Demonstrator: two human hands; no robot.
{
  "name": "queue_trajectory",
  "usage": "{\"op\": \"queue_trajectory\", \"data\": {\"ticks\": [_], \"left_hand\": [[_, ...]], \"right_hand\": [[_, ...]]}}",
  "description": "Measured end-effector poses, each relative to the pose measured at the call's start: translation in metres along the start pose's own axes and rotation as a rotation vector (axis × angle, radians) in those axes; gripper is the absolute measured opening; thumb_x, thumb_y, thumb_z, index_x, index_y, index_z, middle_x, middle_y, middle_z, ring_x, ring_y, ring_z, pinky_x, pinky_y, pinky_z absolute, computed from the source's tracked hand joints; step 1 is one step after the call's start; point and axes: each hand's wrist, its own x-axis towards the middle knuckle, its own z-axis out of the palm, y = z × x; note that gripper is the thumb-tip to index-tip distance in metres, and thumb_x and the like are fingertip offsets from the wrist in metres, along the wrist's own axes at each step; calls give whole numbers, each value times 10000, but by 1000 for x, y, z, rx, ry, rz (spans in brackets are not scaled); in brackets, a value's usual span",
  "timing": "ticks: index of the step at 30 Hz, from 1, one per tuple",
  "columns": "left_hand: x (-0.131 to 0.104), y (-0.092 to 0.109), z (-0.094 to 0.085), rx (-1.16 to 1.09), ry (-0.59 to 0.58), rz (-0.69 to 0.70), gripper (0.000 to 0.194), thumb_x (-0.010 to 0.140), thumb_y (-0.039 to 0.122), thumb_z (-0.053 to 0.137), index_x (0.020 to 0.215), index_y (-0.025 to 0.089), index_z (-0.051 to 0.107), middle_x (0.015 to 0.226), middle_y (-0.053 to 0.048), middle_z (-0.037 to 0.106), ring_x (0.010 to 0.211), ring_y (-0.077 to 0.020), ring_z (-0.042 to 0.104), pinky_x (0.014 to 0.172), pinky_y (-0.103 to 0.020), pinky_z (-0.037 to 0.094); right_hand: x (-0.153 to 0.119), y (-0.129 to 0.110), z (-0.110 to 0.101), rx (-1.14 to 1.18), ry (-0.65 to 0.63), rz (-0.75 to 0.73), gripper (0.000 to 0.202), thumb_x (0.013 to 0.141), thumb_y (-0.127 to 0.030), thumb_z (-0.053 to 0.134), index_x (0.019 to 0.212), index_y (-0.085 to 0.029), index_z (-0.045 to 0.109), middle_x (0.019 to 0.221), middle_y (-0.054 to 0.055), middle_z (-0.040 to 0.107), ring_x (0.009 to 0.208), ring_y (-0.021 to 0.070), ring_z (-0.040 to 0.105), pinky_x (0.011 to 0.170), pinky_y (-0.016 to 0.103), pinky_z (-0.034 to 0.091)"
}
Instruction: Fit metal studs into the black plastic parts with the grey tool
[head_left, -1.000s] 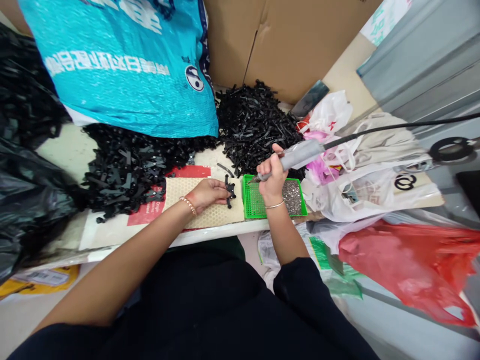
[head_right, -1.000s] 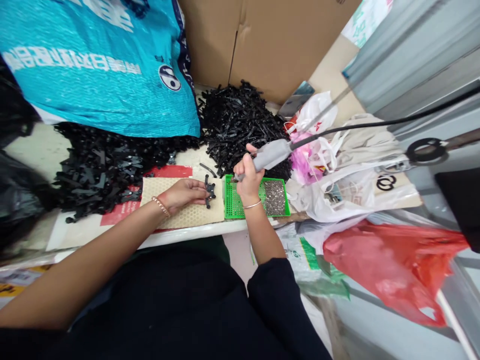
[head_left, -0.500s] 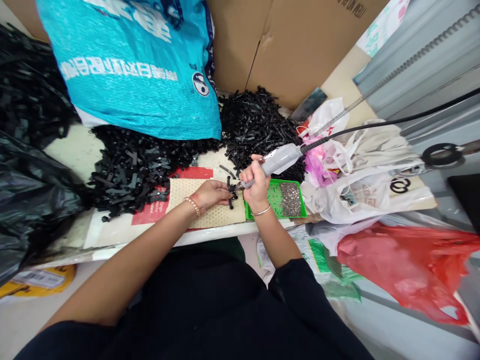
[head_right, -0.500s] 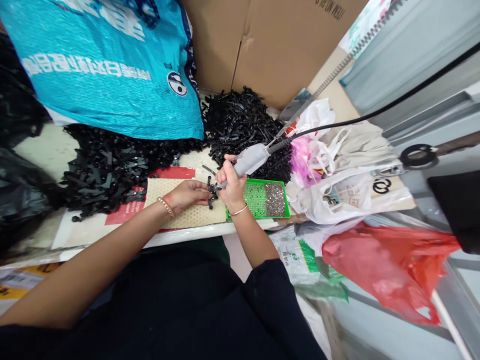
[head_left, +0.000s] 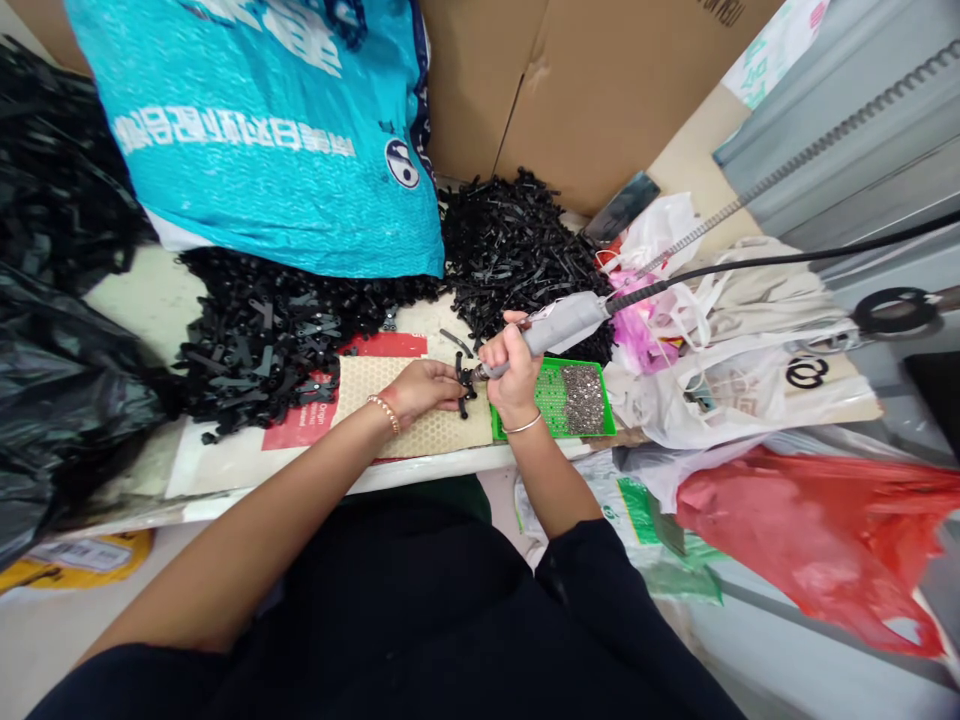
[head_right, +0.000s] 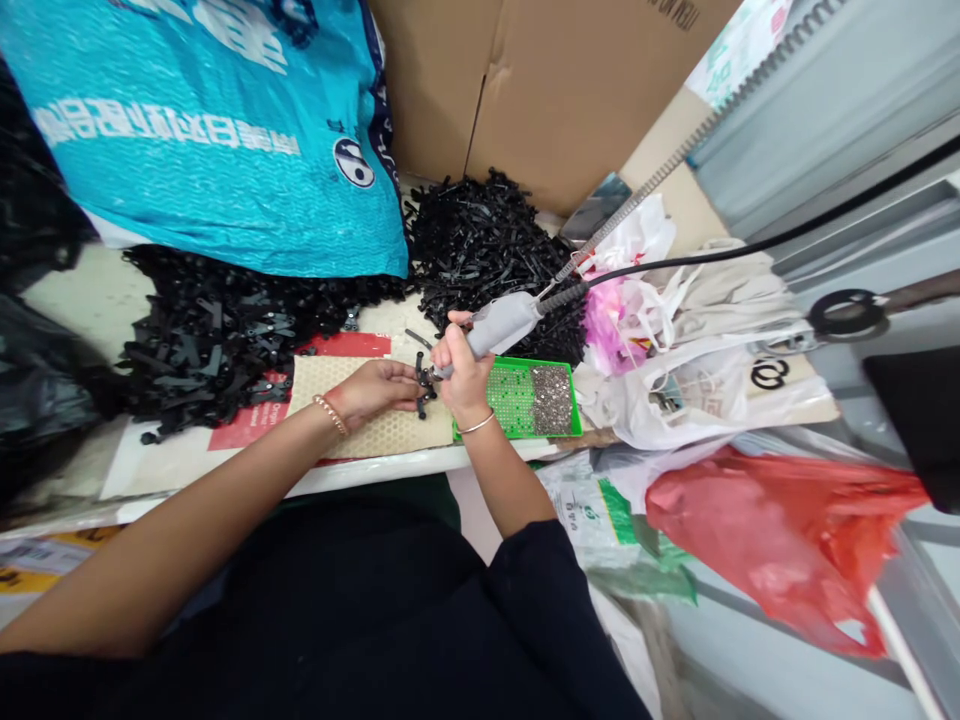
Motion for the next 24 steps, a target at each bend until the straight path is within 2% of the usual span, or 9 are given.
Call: {"op": "queue_trajectory", "data": {"ticks": [11,17,24], "left_hand": [[-1,0,1,3,15,-1,271,578,55,873,764,106,682,676,-32,717,623,-126,673,671,-257,591],[0,0,0,0,-10,0,291,570,87,894,778,104,690,689,-36,719,634,-132,679,685,-263,590],[5,-3,-5,19,-17,3,344,487,102,935,720,99,682,688,-42,711,632,-144,674,681,-287,600]], "right_hand": [[0,4,-2,5,6,-18,390,742,-558,696,951,-274,528,502,-129,288,425,75,306,485,250,349],[-3,4,-1,6,-31,-18,370,755,-536,690,951,-275,517,509,-131,302,421,72,312,484,249,353],[-2,14,-4,11,-203,-47,371,769,-532,717,907,-261,505,498,-128,350,410,76,338,459,251,347]]}}
